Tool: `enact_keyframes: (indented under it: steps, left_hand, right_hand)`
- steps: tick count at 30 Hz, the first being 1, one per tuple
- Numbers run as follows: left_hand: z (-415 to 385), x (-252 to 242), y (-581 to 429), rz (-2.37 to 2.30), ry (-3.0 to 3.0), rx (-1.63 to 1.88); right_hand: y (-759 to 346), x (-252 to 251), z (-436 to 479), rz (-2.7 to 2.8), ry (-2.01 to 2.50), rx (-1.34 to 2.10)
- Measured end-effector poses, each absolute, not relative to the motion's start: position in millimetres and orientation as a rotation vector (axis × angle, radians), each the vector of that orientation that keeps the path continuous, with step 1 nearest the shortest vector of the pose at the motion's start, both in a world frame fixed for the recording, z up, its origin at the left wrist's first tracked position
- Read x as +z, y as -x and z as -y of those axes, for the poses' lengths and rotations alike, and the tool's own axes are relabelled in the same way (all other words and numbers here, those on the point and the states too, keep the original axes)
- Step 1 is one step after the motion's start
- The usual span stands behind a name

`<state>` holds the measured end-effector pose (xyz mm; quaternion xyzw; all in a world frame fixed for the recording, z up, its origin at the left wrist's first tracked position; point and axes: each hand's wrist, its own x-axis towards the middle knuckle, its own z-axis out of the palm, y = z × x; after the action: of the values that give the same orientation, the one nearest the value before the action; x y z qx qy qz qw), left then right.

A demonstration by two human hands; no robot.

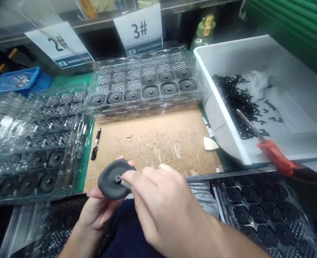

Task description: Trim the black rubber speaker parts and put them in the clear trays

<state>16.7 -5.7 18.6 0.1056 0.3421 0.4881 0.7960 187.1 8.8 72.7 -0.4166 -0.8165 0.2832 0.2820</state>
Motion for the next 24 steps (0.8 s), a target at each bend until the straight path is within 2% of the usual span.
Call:
enact_keyframes:
  steps: [3, 6, 8, 11, 16, 18, 21, 24]
  left_hand:
    - [7, 15, -17, -0.695, -0.21, 1.036]
    - [6, 20, -18, -0.682, -0.223, 1.019]
    - [6, 24, -17, -0.647, -0.24, 1.003]
    - [7, 25, -15, -0.566, -0.225, 0.983]
    - [8, 16, -13, -0.523, -0.218, 0.99]
    - [7, 16, -15, -0.526, -0.222, 0.981]
    - [6, 19, -19, -0.548, -0.24, 0.956]
    - [9, 19, -21, -0.587, -0.273, 0.959]
  right_hand:
    - [-191, 69, -20, 2.234, 1.11, 0.539]
    - [-193, 56, -39, 2.125, 0.861, 0.731]
    - [-197, 38, -45, 1.902, 1.012, 0.899]
    - [-203, -5, -37, 1.681, 1.415, 0.914]
    - [-207, -69, -10, 1.809, 1.536, 0.981]
    - [-210, -63, -9, 1.808, 1.561, 0.992]
    - [-210, -15, -15, 1.743, 1.554, 0.908]
    - [-201, 41, -21, 1.899, 1.146, 0.657]
